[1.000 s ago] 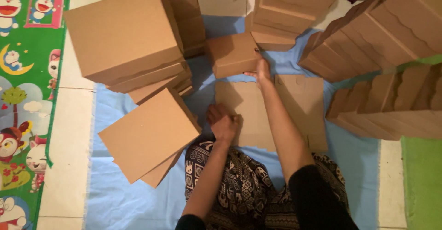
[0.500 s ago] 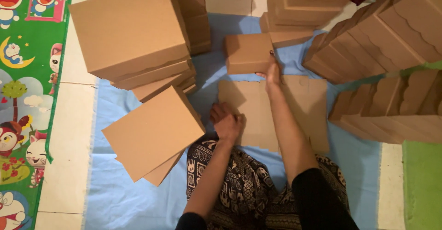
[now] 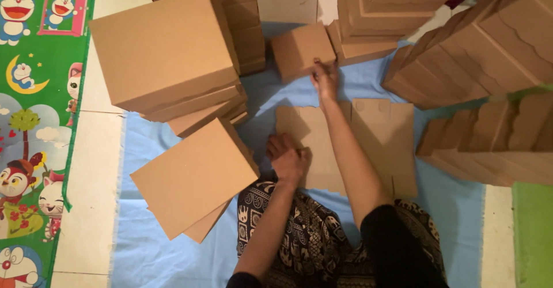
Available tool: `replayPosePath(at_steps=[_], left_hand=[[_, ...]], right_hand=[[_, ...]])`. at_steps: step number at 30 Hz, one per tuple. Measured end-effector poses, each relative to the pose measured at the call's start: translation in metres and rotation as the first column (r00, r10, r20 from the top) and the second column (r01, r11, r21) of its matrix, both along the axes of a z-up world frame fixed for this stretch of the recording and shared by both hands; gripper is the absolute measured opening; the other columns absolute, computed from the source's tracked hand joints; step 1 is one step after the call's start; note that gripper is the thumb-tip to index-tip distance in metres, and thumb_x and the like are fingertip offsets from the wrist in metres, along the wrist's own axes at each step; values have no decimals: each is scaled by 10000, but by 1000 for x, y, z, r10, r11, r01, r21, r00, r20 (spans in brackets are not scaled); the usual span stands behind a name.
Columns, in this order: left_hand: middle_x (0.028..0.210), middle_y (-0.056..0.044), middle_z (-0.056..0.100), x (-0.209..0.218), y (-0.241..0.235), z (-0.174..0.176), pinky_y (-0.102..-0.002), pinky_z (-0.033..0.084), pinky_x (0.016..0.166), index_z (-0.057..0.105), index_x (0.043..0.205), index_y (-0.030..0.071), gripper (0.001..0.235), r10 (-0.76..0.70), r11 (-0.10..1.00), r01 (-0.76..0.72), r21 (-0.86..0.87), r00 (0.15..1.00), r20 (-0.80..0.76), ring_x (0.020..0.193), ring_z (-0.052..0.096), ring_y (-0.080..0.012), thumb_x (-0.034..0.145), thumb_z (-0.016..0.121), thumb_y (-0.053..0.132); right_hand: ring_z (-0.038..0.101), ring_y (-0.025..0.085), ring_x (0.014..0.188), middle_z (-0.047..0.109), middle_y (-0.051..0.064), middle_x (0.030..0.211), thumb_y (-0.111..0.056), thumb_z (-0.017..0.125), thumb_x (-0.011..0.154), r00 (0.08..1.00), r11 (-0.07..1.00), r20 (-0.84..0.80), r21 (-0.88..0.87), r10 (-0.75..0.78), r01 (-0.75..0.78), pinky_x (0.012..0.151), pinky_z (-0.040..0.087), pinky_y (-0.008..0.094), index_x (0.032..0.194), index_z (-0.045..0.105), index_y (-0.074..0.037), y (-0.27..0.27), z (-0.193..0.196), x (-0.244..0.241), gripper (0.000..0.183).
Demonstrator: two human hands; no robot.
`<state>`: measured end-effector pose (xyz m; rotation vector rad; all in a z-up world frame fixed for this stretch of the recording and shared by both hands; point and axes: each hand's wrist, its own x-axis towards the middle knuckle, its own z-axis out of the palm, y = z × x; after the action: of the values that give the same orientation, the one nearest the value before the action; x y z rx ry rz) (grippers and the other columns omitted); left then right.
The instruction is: The person sits on the floor and assembles flat cardboard pieces into small boxes by hand. They fold the flaps, interlock the tabs, and then place the finished boxes into a stack.
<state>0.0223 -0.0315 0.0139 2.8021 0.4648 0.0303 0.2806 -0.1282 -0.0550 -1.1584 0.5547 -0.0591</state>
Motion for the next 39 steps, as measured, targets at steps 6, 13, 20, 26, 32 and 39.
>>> replayPosePath(at_steps=[6,13,20,26,32,39], left_hand=[[1142,-224,484,3,-1,-1,-471,457,895,470,1248,63,719,-5,1000,5,10,1000,1,1051,533,-403,705,723,461],[1167,-222,491,2,0,2,-469,436,932,487,1270,51,687,-5,1000,5,-3,1000,-21,1078,523,-402,738,664,447],[1207,-227,487,6,-7,-10,-469,412,952,482,1257,72,702,4,999,-2,44,999,-38,1120,504,-407,730,622,514],[1129,-198,487,8,-9,-12,-463,415,909,491,1188,80,668,13,998,-14,65,1000,15,1043,505,-374,688,625,503],[1294,-235,445,8,-8,-10,-493,358,1007,427,1339,78,754,-14,1000,14,-1,988,-153,1188,449,-408,773,545,563],[1193,-210,479,6,-7,-3,-475,383,949,474,1233,83,646,-8,999,11,52,998,-58,1101,481,-389,750,558,503]], right_hand=[[711,319,884,673,184,1068,-243,737,920,998,987,14,-146,69,-66,778,678,491,1236,652,-28,-31,-33,25,391],[629,296,927,488,163,1182,-463,904,707,952,925,-224,269,-210,268,747,601,412,1365,395,-95,-113,-23,51,910],[666,223,792,466,131,1045,-265,944,728,964,895,-217,384,-150,226,572,520,230,1096,377,-75,-126,2,57,703],[634,244,834,455,111,974,-229,949,693,965,887,-191,393,-178,241,680,623,275,1032,400,-60,-120,9,52,667],[698,344,827,486,145,925,-112,916,687,927,811,-198,449,-319,375,815,695,436,1010,470,21,-86,35,20,566],[644,456,1134,387,305,1239,-119,951,719,925,802,-145,464,-351,377,948,651,496,1272,377,96,-82,17,6,826]])
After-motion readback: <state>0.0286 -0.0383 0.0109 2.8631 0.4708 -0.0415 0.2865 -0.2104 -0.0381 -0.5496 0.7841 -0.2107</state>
